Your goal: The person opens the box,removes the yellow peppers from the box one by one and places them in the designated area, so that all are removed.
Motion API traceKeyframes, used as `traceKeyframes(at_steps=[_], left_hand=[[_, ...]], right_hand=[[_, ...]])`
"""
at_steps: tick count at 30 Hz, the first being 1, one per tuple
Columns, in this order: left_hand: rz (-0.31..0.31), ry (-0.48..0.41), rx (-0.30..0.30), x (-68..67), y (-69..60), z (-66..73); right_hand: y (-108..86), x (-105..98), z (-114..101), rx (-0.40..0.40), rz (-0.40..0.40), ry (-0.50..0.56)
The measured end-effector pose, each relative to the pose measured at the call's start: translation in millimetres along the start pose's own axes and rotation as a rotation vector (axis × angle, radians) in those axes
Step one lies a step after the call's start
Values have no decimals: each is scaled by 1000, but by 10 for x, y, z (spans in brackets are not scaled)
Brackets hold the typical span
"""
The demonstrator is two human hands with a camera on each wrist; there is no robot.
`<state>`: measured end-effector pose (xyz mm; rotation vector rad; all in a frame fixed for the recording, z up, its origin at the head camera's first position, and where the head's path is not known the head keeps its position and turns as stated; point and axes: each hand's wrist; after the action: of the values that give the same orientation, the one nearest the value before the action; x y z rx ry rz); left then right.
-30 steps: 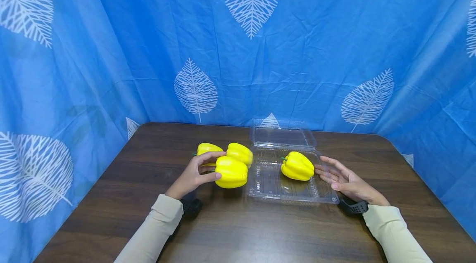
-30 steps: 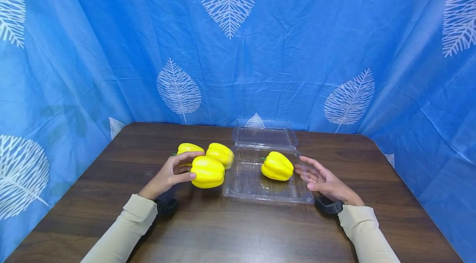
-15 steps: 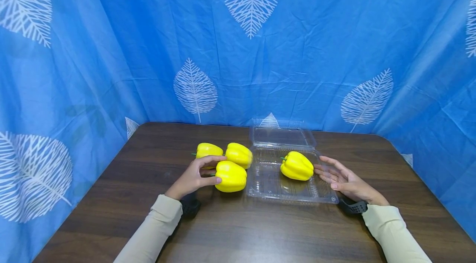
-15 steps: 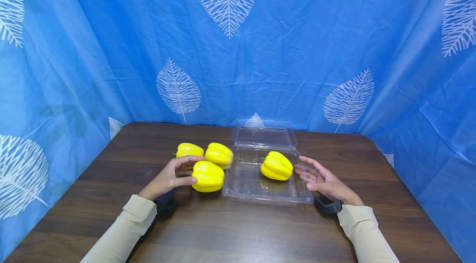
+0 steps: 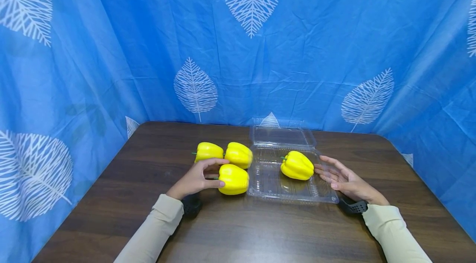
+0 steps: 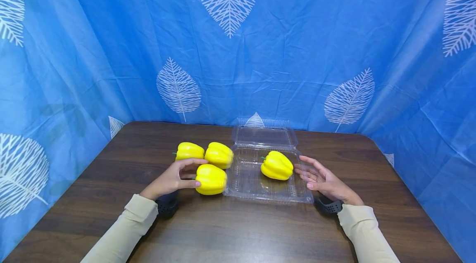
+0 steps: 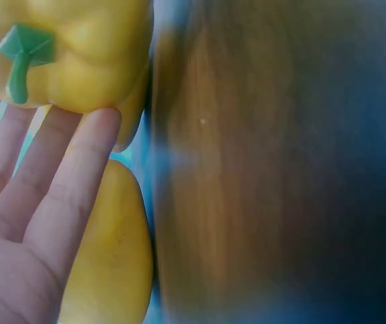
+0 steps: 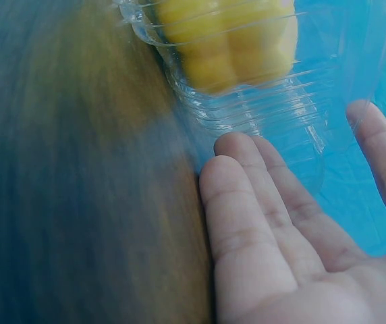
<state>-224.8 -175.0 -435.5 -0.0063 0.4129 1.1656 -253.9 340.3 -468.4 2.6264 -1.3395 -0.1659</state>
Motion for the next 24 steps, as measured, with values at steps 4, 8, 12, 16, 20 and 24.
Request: traceKeyframes(at_steps=[4,8,12,16,20,24], left_hand=[[-10,4,3,16,9,-4],[-20,6,-5,40,15,-14],[-21,17,-17,70,16,-14],[-20,27,-18,90,12,-15],[-18,37,-10,91,9,-21],[-9,50,-6,89,11,-24]], right_hand=[[0,-11,10,-3,-8,6],[3,-28,24,-14,-21,13],[4,-31,24,-15,-29,26],[4,-22,20,-14,-26,28],[9,-20,20,-21,-38,48],[11,-25,21,-21,-42,65]])
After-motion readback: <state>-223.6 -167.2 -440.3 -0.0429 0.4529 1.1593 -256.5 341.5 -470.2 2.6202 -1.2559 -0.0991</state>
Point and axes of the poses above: each hand's wrist, its own y-axis towards the middle knuckle, its own x-axis out of the palm, z = x × y, and after that the axes turned 10 degrees about z, right-handed
